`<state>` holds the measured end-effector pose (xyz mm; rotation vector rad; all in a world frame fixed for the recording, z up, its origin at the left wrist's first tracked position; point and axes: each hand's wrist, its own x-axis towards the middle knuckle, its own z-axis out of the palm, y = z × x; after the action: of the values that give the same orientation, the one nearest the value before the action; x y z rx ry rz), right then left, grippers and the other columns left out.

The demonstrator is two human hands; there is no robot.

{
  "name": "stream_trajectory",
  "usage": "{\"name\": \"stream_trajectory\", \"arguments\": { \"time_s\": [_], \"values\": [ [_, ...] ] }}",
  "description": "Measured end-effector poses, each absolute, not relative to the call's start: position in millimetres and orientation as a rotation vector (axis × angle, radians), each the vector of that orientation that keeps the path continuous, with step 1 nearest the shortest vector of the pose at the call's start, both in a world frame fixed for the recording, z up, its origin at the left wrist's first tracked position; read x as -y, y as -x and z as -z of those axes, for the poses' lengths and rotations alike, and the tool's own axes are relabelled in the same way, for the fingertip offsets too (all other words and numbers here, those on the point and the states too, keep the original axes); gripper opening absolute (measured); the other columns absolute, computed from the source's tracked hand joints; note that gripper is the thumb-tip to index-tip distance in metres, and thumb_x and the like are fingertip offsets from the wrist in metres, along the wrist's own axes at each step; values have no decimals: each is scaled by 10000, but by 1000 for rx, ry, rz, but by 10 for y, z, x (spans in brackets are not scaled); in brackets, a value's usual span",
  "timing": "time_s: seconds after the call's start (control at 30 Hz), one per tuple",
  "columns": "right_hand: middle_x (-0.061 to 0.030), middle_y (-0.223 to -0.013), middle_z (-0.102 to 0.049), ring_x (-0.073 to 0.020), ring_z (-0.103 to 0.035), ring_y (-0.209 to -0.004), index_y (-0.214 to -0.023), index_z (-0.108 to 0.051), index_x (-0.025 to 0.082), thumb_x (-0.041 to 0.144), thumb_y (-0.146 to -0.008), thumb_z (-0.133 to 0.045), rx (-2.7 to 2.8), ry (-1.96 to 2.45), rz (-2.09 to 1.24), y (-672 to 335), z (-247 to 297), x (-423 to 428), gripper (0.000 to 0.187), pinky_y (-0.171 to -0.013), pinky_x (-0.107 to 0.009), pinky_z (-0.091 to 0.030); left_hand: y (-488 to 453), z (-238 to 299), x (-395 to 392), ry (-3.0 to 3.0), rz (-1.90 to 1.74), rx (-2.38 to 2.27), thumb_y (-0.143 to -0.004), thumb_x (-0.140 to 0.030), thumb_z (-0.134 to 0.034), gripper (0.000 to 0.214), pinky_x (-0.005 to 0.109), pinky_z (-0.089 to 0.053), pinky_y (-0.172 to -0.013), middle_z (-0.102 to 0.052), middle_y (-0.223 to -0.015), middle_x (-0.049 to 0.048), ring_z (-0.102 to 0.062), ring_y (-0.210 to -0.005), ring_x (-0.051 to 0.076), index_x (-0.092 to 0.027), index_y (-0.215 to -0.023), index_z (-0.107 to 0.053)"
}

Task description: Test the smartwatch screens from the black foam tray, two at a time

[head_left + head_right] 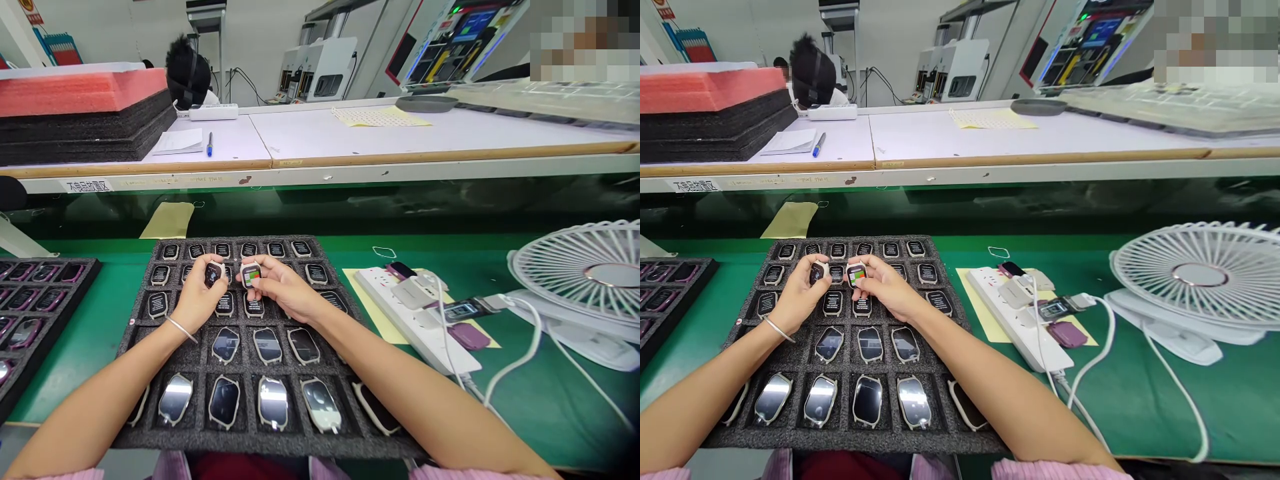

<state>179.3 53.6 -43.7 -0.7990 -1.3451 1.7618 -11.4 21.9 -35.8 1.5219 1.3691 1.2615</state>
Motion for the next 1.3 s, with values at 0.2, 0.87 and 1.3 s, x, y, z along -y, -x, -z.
{"name": "stream_trajectory", "arguments": {
  "time_s": [0.2,0.87,1.3],
  "values": [
    [-40,-1006,-721,-117,-646,-641,-1131,-580,219,149,-782,-662,1355,772,-1760,-1797,437,-533,365,-600,-271,-464,108,345,-223,-1532,-1256,-1370,-766,-201,-600,316,300,-426,-853,-587,-942,10,-559,-918,175,-208,-1075,-537],
    [-35,-981,-722,-115,-650,-632,-1114,-589,220,137,-767,-674,1348,773,-1771,-1791,425,-525,367,-589,-261,-465,105,339,-224,-1539,-1256,-1371,-758,-217,-584,315,308,-430,-857,-586,-953,18,-550,-919,179,-206,-1070,-535],
    [-35,-981,-719,-118,-650,-630,-1114,-589,220,143,-771,-678,1360,778,-1766,-1795,435,-529,363,-590,-261,-457,116,356,-227,-1556,-1260,-1357,-766,-197,-595,311,299,-444,-859,-601,-976,19,-572,-947,180,-211,-1072,-545]
  ]
}}
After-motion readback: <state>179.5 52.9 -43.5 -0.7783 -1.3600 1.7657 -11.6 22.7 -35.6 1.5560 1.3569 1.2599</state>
